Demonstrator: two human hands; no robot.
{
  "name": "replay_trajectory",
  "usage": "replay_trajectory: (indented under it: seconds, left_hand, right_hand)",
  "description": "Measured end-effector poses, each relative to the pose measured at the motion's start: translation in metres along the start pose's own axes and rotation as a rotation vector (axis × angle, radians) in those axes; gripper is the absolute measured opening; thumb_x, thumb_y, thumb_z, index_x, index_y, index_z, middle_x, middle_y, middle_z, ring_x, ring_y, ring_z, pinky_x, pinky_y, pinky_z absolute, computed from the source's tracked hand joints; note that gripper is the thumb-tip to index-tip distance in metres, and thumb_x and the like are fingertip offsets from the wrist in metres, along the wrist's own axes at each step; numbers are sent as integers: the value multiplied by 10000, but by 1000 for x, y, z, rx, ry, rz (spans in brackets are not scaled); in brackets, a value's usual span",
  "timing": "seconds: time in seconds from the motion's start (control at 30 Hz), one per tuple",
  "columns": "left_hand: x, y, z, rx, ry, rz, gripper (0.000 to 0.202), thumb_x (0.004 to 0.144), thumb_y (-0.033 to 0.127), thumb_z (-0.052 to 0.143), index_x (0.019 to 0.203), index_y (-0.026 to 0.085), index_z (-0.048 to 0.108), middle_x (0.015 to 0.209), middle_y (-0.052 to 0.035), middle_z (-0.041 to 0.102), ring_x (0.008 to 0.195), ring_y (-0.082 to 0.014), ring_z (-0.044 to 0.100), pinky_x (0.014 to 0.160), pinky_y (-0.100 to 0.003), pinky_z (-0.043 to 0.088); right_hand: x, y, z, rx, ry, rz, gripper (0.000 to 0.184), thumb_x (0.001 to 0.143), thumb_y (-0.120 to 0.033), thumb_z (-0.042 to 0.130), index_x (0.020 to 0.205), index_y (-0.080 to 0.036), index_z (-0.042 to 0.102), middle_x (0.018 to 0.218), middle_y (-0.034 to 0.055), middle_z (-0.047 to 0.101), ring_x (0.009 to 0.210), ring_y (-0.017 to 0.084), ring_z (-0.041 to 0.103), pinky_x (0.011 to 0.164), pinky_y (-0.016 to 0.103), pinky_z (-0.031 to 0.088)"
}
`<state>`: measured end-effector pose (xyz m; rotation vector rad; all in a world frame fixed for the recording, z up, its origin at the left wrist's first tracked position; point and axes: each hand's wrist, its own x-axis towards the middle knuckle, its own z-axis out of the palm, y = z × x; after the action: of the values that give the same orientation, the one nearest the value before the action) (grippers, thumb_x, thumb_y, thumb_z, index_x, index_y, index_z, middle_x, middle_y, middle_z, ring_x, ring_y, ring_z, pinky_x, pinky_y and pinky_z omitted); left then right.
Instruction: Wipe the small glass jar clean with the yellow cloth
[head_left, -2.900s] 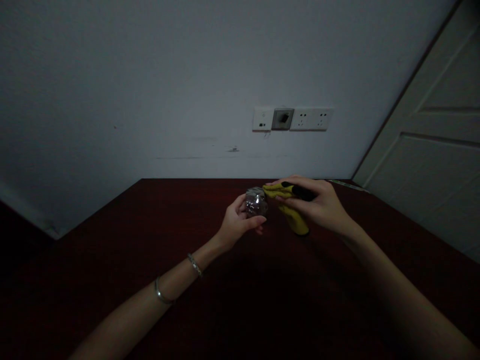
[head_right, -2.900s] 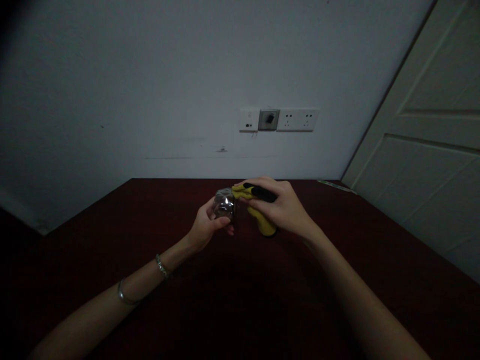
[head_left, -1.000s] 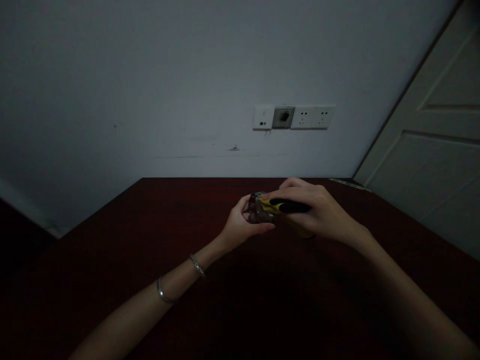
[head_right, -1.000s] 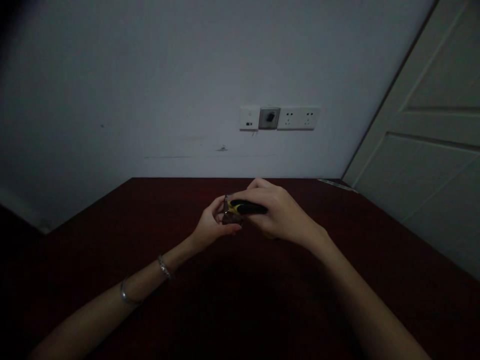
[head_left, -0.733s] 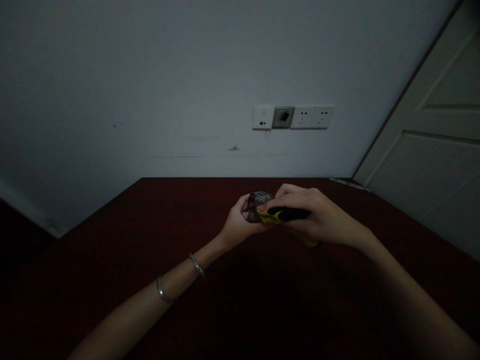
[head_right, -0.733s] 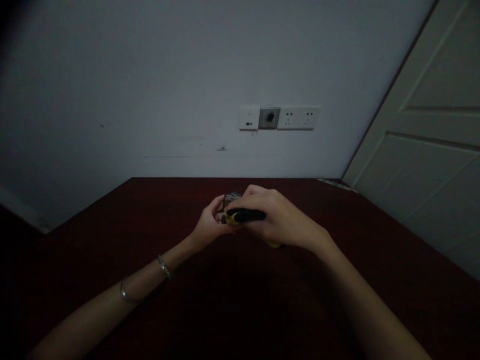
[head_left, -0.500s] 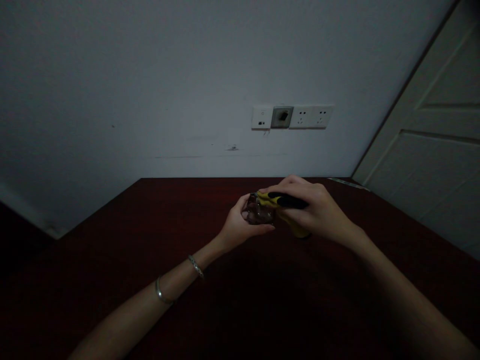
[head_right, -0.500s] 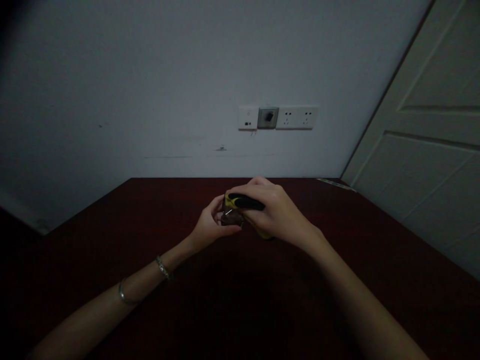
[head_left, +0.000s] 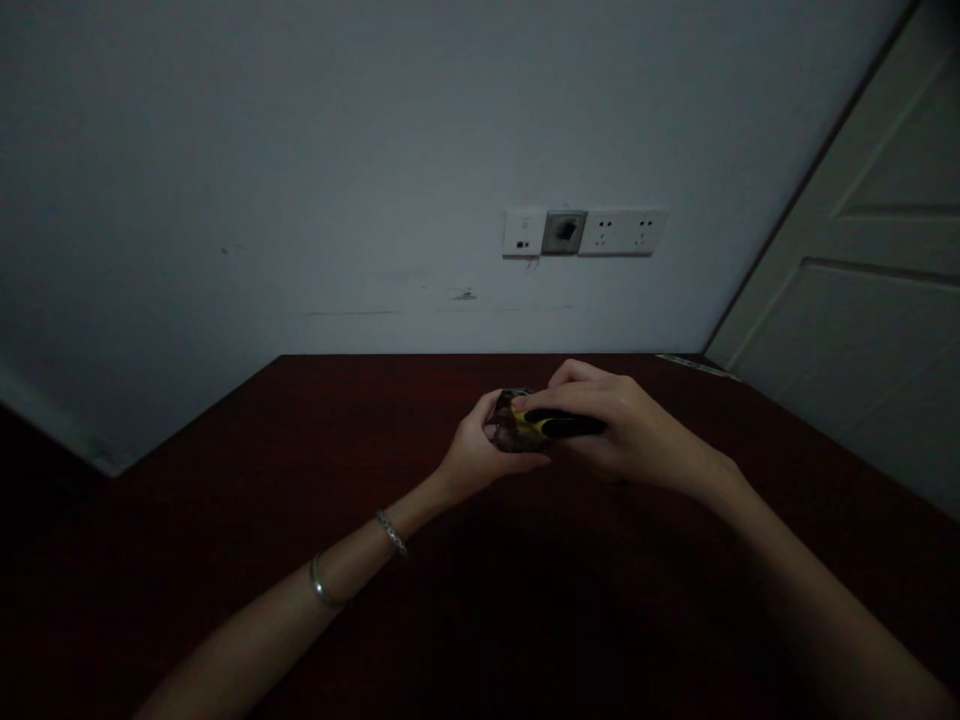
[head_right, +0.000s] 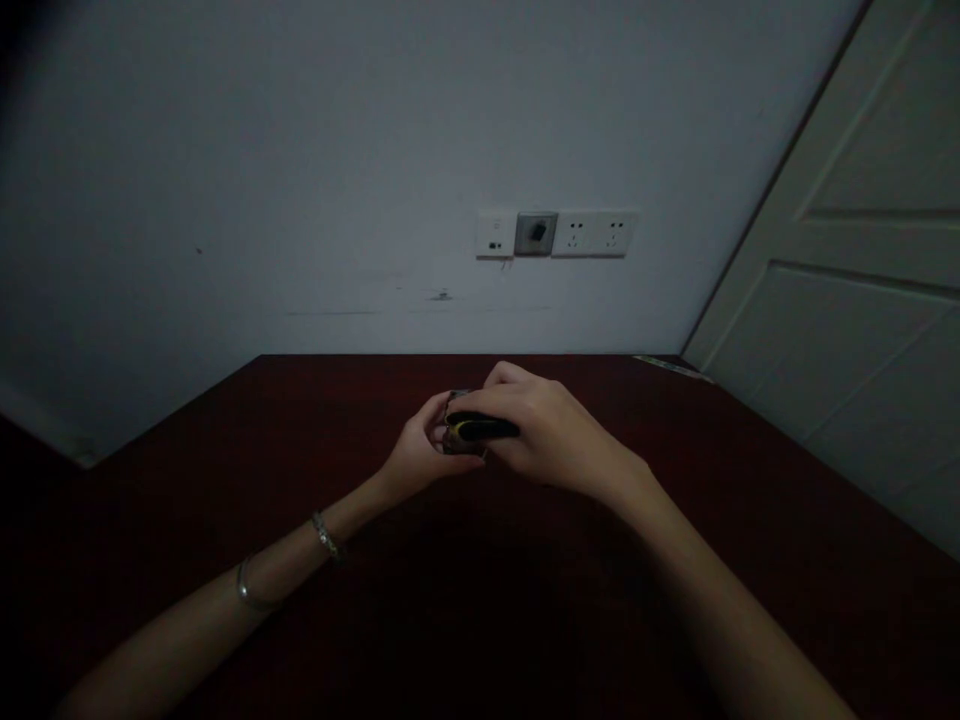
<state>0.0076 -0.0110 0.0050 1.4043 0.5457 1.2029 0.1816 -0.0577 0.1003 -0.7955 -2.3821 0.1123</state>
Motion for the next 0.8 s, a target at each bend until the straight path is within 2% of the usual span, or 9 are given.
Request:
replay_trajectory:
  seconds: [0.13,0.27,0.4,0.47,0.57,0.7,0.8]
  left_hand:
    - [1,-1,-1,21,30,0,805,429,165,889,1123,160,483,1082,-98,651,968,-240,657,866,-389,531]
    - [2,-4,-3,90,66,24,787,443,208,888,1117,153,485,1064,-106,666,949,-253,661,822,-382,538]
    - [3,-4,-7,132,67,75,810,420,225,893,1117,150,489,1071,-121,666,953,-263,658,819,-380,533]
    - [3,-2,-7,115,49,70,799,428,235,892,1119,154,499,1083,-117,659,966,-256,653,836,-373,529]
    - [0,4,-8,42,23,21,772,469,235,882,1138,158,505,1100,-106,644,943,-222,655,831,-346,533]
    - [-4,12,-10,-7,46,-30,742,492,227,872,1134,148,509,1088,-102,636,875,-190,650,766,-316,553]
    - [-4,16,-10,-39,50,-20,747,485,241,872,1132,149,512,1075,-94,635,869,-190,642,737,-303,560]
  right_hand:
    - [0,-1,4,2,-2,9,268,842,-109,588,1071,-203,690,849,59,633,785,163,548,657,269,460]
    - [0,-4,8,2,-58,44,282,826,-92,591,1070,-197,685,884,68,624,790,166,564,672,286,468]
    - [2,-9,9,93,-59,49,225,827,-126,613,1020,-206,696,889,61,644,794,165,586,688,294,486]
    - [3,-9,7,165,-6,42,219,819,-149,638,1023,-203,695,902,57,662,824,169,607,721,299,498]
    - [2,-7,2,214,149,102,235,799,-173,666,1032,-202,687,956,51,687,861,179,641,771,313,510]
    - [1,6,-1,148,361,206,237,788,-229,682,1023,-201,680,982,54,708,861,210,662,782,352,523]
    - [1,18,2,81,425,203,244,809,-236,659,1050,-196,668,1002,69,703,898,226,655,809,382,518]
